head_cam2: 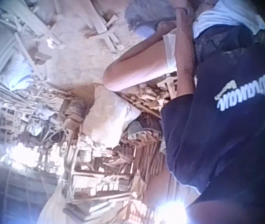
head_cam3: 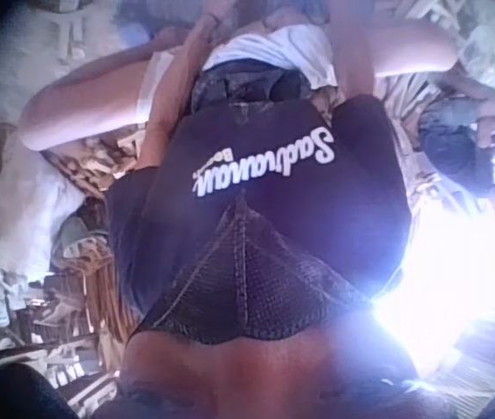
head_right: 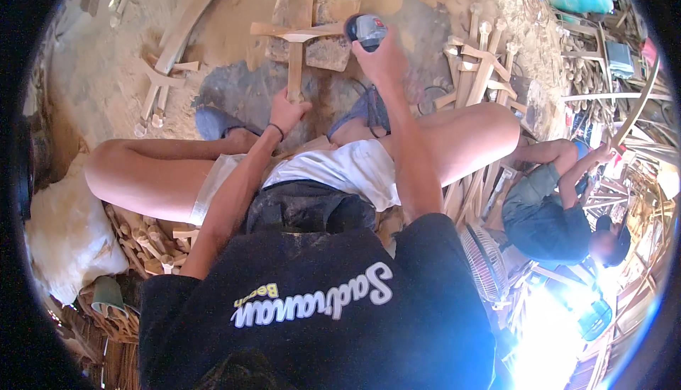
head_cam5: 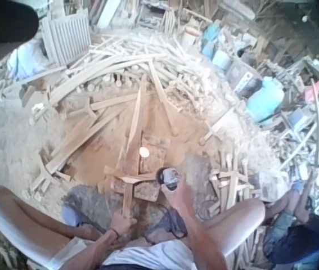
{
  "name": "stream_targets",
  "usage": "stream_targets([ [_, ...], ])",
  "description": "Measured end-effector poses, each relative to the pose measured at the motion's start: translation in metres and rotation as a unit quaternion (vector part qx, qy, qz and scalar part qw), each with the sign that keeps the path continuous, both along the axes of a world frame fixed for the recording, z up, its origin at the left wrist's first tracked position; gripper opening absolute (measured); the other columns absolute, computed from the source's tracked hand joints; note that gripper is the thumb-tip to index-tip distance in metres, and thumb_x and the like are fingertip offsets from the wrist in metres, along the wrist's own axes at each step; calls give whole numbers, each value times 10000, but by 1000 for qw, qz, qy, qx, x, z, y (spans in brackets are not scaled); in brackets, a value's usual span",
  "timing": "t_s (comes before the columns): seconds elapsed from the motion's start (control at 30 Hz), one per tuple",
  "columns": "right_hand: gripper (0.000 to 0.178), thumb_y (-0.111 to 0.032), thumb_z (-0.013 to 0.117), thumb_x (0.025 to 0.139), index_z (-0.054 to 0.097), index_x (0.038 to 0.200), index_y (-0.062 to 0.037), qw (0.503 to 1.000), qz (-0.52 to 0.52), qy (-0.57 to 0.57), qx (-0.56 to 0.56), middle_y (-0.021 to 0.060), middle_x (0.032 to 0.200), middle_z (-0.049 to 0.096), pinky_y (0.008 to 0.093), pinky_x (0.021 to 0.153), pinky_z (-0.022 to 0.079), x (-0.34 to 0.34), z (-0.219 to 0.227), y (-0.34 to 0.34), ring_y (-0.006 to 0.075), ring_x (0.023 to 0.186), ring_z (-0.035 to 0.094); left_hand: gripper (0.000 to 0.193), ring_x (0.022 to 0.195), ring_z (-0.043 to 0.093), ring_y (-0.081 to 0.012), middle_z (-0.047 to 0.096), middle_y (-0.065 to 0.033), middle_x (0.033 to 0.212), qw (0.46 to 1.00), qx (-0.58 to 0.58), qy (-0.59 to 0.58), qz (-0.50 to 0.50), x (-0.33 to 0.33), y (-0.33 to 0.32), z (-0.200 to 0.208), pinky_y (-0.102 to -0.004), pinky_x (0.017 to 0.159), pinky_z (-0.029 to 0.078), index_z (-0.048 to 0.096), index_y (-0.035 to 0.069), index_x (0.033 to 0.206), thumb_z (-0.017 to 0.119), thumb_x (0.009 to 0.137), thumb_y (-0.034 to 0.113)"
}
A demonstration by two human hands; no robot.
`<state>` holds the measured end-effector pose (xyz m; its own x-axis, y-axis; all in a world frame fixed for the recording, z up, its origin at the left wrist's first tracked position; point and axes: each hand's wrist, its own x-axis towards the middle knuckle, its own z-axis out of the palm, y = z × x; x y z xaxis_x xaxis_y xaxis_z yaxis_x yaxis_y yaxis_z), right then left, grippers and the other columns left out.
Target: The person uses a handheld power sander to smooth long, curved wooden pieces and a cross-shaped wooden base. They hold the wooden components in one hand while applying the sander with the other, periodically turning the pieces to reach all sides and clearing wood dust.
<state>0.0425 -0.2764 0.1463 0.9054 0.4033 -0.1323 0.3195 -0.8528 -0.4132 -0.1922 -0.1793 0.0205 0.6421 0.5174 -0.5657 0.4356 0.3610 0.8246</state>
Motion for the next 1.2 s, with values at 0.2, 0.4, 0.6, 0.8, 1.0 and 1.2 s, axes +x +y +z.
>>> stream_targets([
  [0.2, 885, -499, 843, 860, 439, 1506, -50, 999, 2, 44, 0, 349, 1149, 748, 545, 933, 575, -18, 10, 4, 499, 1098, 739, 231, 562, 620, -139, 650, -33, 721, 1000, 0, -3, 16, -2, -3, -4, -326, 508, 494, 649, 27, 933, 817, 776, 47],
  [0.4, 923, -518, 842, 854, 428, 1531, -47, 999, 21, 29, -14, 345, 1159, 746, 549, 931, 574, -21, 2, 6, 517, 1102, 728, 410, 793, 721, -198, 745, -93, 874, 997, 70, 28, -34, -3, 5, -17, -371, 729, 584, 704, -27, 1033, 877, 711, 160],
  [0.6, 879, -512, 848, 851, 458, 1491, -55, 999, -29, 17, -13, 337, 1112, 756, 545, 917, 579, -3, 6, -5, 516, 1068, 736, 416, 793, 706, -194, 733, -84, 855, 998, 37, 41, -34, -5, 4, -25, -375, 744, 579, 709, -19, 1028, 881, 704, 177],
  [0.8, 862, -510, 847, 854, 455, 1483, -71, 996, 52, 60, -30, 299, 1088, 773, 554, 881, 589, -35, 7, 22, 491, 1026, 752, 350, 731, 686, -182, 724, -63, 811, 999, -13, 36, -14, -1, 1, -18, -366, 730, 579, 718, 0, 976, 877, 705, 155],
  [1.0, 819, -499, 841, 844, 475, 1440, -73, 987, 137, 67, -48, 268, 1029, 786, 561, 832, 600, -50, 3, 61, 487, 972, 761, 326, 713, 713, -190, 744, -69, 814, 999, -18, 38, -14, 3, 1, 0, -369, 698, 588, 716, -3, 954, 875, 708, 140],
  [1.2, 818, -477, 843, 831, 486, 1436, -57, 969, 232, 81, -11, 277, 1067, 780, 551, 845, 605, -72, 14, 115, 475, 995, 762, 362, 742, 748, -222, 771, -131, 845, 995, 86, 41, 26, 0, -4, -2, -385, 723, 605, 726, -17, 988, 886, 710, 149],
])
